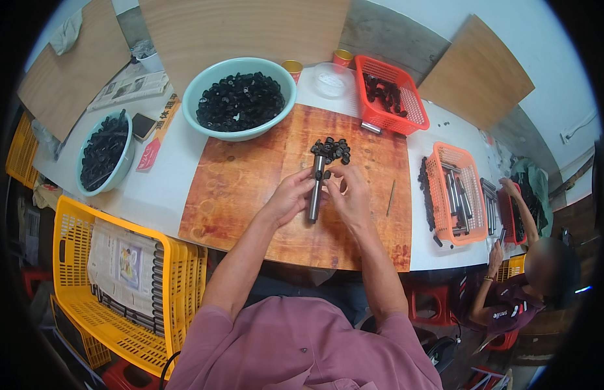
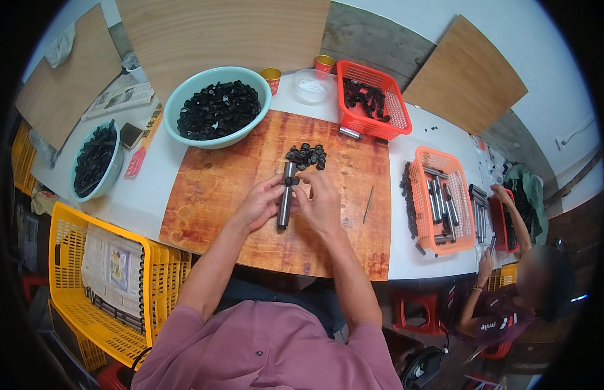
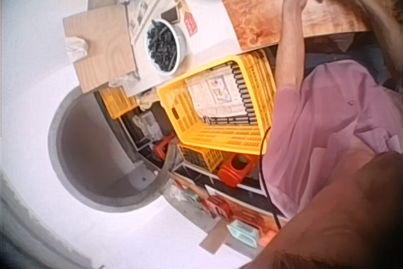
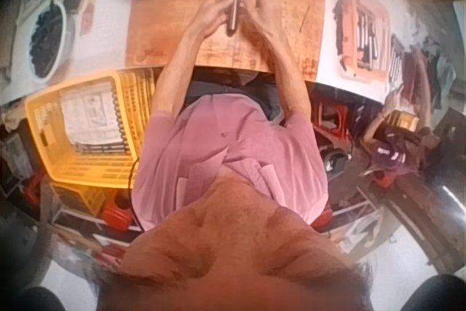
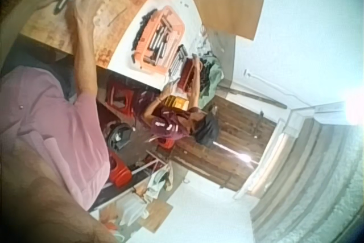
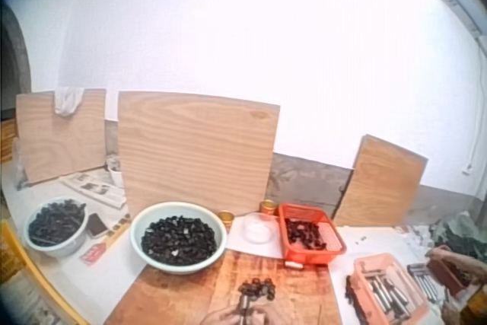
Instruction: The person repeatedly picks small black cylindrical parts from a bowl and inserts them into a metal tube held in the left hand, then places the filled tube into a yellow basket. This cycle repeats throughout the clip.
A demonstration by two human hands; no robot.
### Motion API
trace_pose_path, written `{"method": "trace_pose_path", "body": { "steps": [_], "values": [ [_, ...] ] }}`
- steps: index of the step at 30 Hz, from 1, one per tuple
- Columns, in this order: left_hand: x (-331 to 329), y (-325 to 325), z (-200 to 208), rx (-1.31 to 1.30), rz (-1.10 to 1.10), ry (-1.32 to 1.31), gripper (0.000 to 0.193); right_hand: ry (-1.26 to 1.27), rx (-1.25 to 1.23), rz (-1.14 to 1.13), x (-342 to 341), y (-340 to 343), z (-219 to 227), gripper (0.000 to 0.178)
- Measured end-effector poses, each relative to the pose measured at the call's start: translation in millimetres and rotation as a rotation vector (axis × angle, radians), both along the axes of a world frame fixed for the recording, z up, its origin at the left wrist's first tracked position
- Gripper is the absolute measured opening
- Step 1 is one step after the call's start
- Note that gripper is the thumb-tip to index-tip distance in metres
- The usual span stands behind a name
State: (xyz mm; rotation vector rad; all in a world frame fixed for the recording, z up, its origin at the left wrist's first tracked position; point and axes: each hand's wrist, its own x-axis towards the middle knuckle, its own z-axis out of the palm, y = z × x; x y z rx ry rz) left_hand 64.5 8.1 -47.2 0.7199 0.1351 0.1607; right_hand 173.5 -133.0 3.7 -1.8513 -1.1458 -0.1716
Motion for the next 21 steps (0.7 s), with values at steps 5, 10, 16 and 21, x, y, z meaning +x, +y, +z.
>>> {"method": "trace_pose_path", "body": {
  "steps": [5,10,16,21],
  "values": [
    [0.9,2.4,-1.0,-0.064,0.004,0.054,0.043,0.037,-0.041,-0.116,13.8,-12.1,-9.6,0.023],
    [2.9,1.2,-0.7,-0.055,0.070,0.067,0.040,0.054,-0.093,-0.112,16.5,-19.8,-16.8,0.023],
    [1.8,0.8,4.4,-0.050,0.071,0.062,0.040,0.045,-0.081,-0.074,10.7,-18.1,-12.1,0.023],
    [2.3,0.1,4.6,-0.063,0.068,0.045,0.041,0.070,-0.076,-0.029,5.5,-10.8,-6.4,0.023]
  ]
}}
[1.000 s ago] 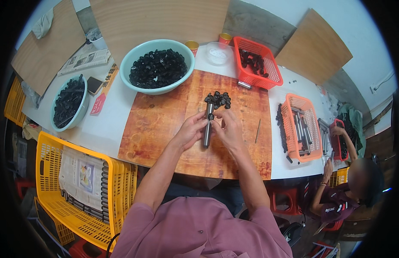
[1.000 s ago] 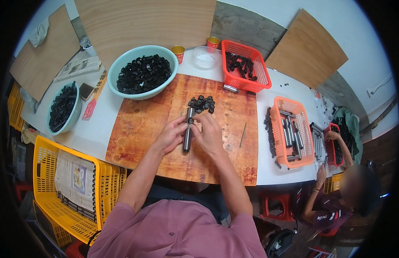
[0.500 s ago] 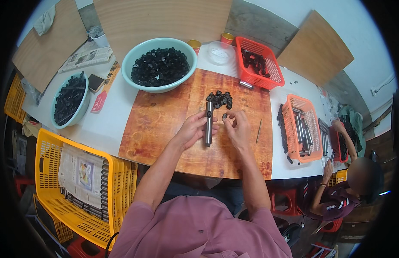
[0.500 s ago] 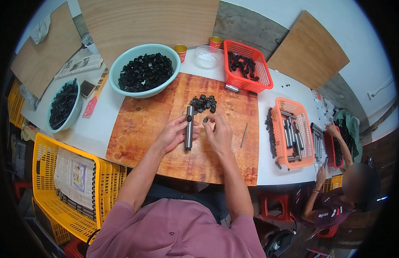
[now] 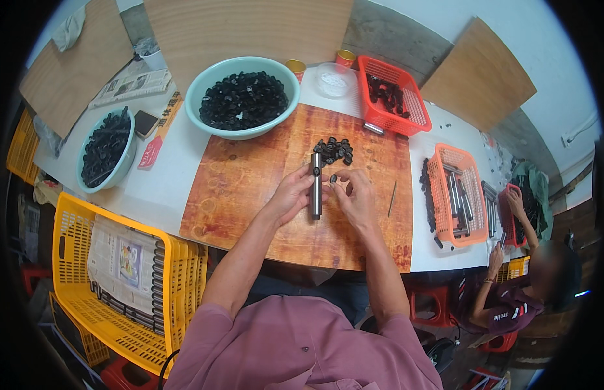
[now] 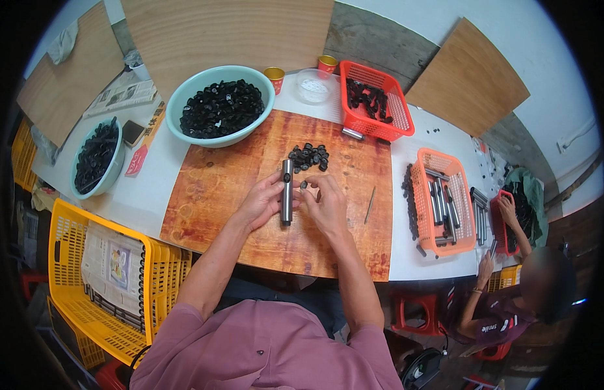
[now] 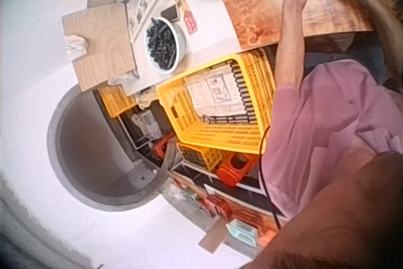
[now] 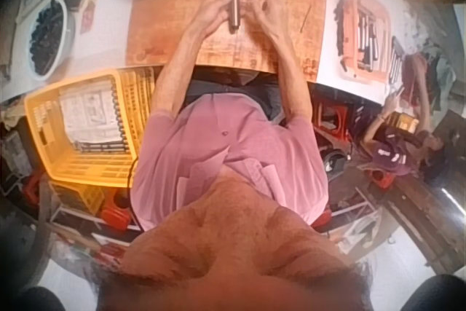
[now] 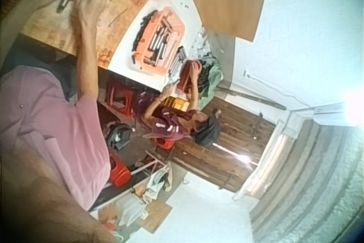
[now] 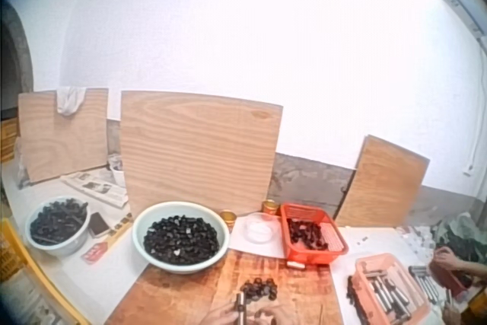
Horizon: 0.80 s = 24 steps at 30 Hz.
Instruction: The person repeatedly picks small black cylindrical parts from a bowl and inserts them into a metal tube held in the left hand, then places the filled tube into a yellow basket. This cycle repeats throughout the clip.
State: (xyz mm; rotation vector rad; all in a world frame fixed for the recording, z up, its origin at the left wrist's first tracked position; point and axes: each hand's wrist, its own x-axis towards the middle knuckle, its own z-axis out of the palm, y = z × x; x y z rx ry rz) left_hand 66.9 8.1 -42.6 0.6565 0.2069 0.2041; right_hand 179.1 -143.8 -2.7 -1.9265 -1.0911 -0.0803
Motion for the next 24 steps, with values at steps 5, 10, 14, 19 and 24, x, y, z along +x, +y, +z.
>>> {"method": "trace_pose_path", "body": {
  "steps": [5,10,14,19,24],
  "values": [
    [1.2,-0.7,-2.5,0.036,-0.019,0.001,0.041,-0.036,-0.008,0.033,-2.7,8.4,4.9,0.024],
    [0.1,-0.4,-5.1,0.109,-0.022,0.016,0.042,-0.060,-0.013,0.065,-7.2,18.0,9.0,0.023],
    [-1.9,-0.6,-3.8,0.120,-0.031,0.014,0.043,-0.183,-0.001,0.087,-8.5,20.6,8.6,0.023],
    [-2.4,-1.5,-2.3,0.119,-0.029,0.005,0.046,-0.291,-0.015,0.093,-7.8,20.0,7.8,0.022],
    [-3.4,-3.4,1.8,0.119,-0.015,0.010,0.046,-0.408,-0.050,0.070,-10.2,18.4,9.8,0.022]
  ]
}}
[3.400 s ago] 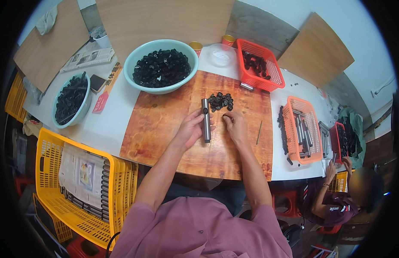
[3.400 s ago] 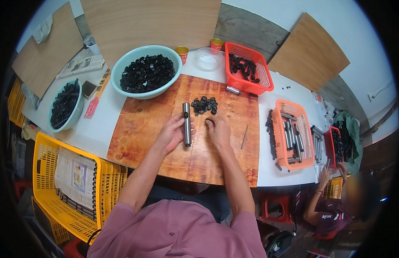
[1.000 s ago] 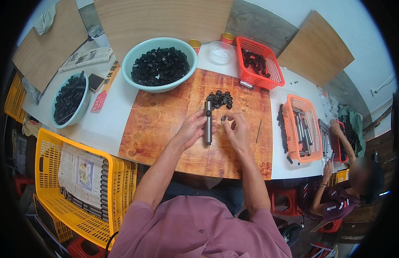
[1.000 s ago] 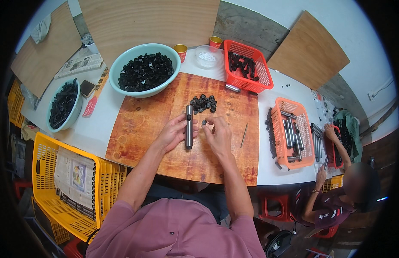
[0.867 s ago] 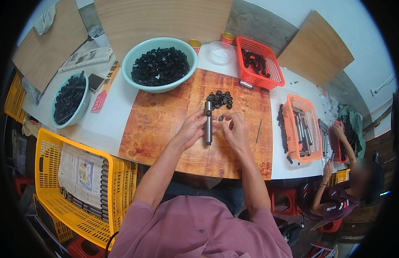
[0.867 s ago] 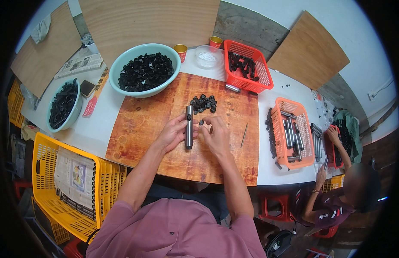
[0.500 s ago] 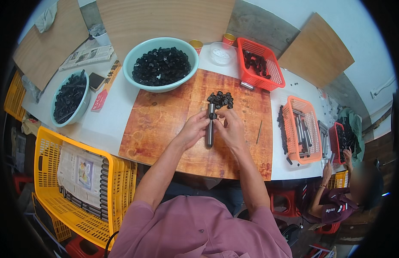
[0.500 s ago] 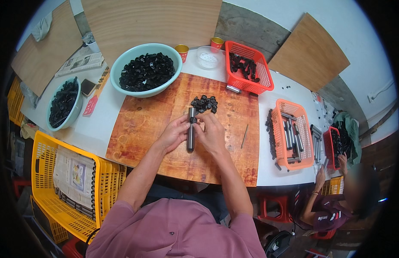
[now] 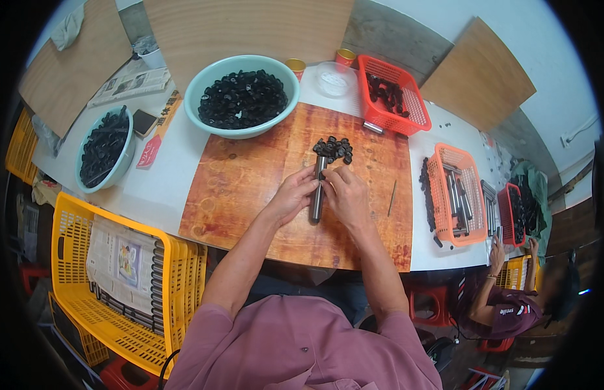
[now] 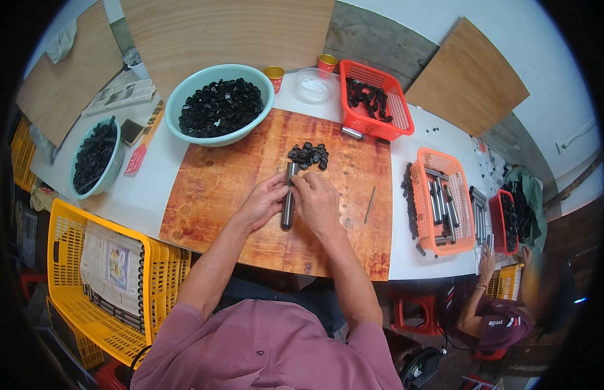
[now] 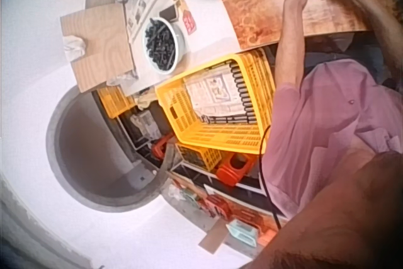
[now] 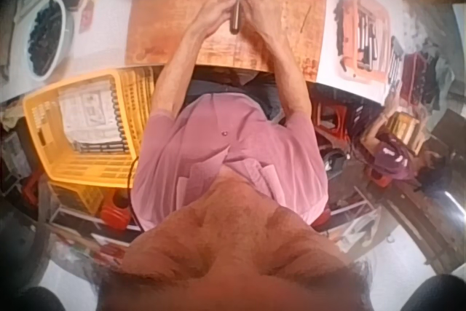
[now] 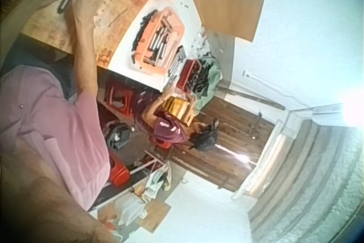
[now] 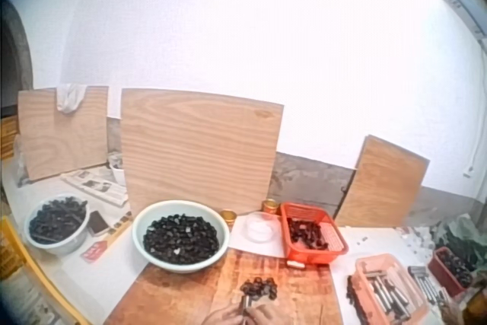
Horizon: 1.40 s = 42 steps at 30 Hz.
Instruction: The person repeatedly picks small black cylindrical parts from a bowl and inserts them into a metal tube held in the left hand, then places the filled tube into a yellow basket. This cycle repeats throughout the clip.
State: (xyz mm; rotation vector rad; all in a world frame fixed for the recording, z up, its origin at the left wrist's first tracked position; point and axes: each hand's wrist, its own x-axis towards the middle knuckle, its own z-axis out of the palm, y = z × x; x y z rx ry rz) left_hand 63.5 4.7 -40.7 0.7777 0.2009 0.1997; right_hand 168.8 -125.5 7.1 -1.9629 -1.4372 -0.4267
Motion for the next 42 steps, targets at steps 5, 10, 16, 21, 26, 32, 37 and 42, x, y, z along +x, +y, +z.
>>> {"method": "trace_pose_path", "body": {
  "steps": [5,10,16,21,26,32,37,42],
  "values": [
    [0.4,0.2,0.4,-0.034,0.004,0.032,0.042,-0.123,0.014,-0.034,-3.2,-1.6,-0.6,0.024],
    [3.7,1.5,-9.8,-0.024,0.057,0.004,0.029,-0.048,0.064,-0.033,-14.4,0.7,-10.7,0.026],
    [1.5,1.7,-6.4,-0.065,0.003,-0.010,0.025,0.498,0.215,-0.034,-16.5,-3.3,-15.7,0.024],
    [0.1,5.1,-6.1,-0.156,-0.005,0.092,0.036,0.572,0.169,-0.095,-10.0,-10.9,-29.5,0.021],
    [2.3,1.5,-5.6,-0.074,0.023,0.103,0.038,0.611,0.201,-0.090,-10.8,-10.9,-52.7,0.019],
    [2.3,-2.8,-4.8,0.035,0.039,0.106,0.033,0.719,0.172,-0.125,-7.1,-11.2,-56.6,0.016],
    [1.2,-5.6,-8.9,0.097,0.037,0.082,0.033,0.954,0.294,-0.149,2.3,-10.6,-63.6,0.016],
    [-2.8,-8.0,-5.4,0.140,-0.008,0.069,0.034,1.054,0.391,-0.129,6.3,-10.8,-72.6,0.017]
  ]
}}
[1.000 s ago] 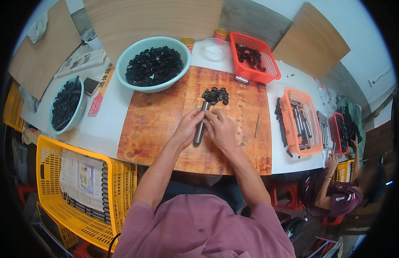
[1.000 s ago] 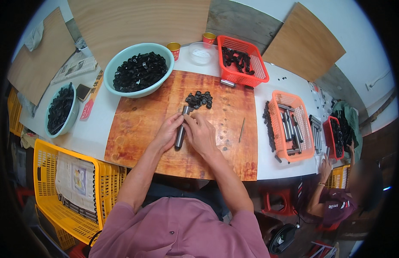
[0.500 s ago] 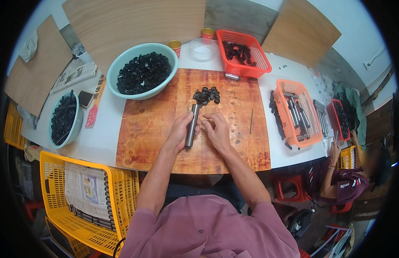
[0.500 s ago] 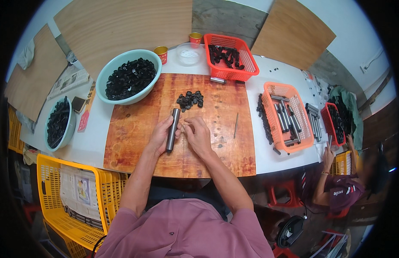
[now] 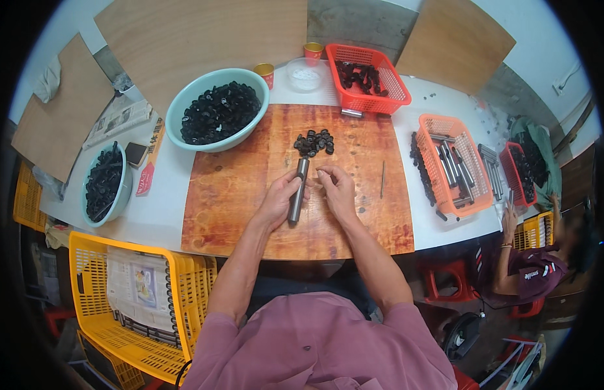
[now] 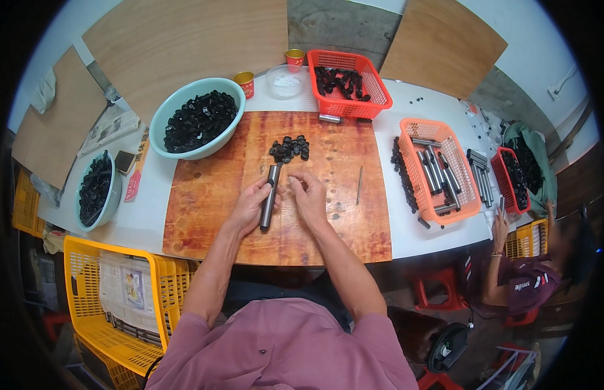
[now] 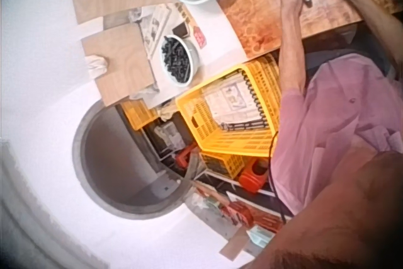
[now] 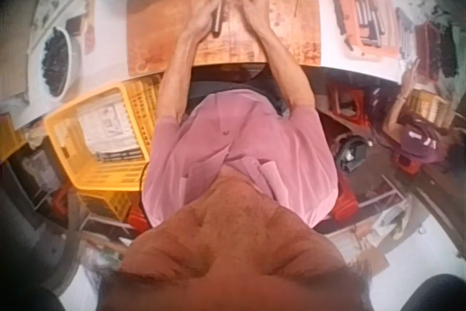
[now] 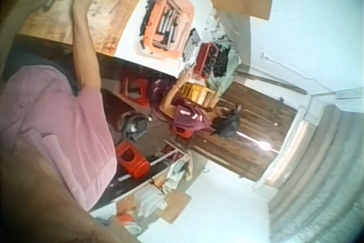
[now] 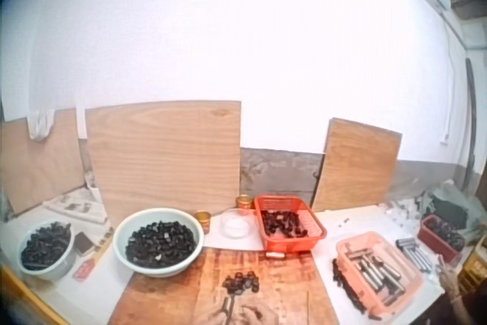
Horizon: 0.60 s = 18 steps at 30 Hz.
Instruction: The person repeatedly picks small black cylindrical parts from a bowl and inserts them into a metal tube held in the left hand, then places the filled tube into a yellow basket. This cycle repeats throughout the clip.
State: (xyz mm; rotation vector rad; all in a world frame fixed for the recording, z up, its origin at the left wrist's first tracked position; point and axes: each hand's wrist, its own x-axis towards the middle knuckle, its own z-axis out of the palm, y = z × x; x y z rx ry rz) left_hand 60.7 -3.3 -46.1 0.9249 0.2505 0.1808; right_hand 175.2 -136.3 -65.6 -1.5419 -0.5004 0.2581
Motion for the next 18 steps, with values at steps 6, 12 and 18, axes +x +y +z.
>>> {"method": "trace_pose_path", "body": {
  "steps": [6,12,18],
  "values": [
    [-3.6,-14.1,3.0,0.058,-0.049,-0.045,0.043,0.100,0.085,0.046,1.3,-0.9,-0.5,0.020],
    [-7.1,-15.7,15.2,0.544,-0.027,0.014,0.042,0.302,0.152,0.208,13.4,-18.5,27.0,0.024],
    [-8.0,-18.7,34.0,1.410,0.118,-0.061,0.041,0.065,-0.203,0.290,19.8,-33.6,62.8,0.032]
  ]
}}
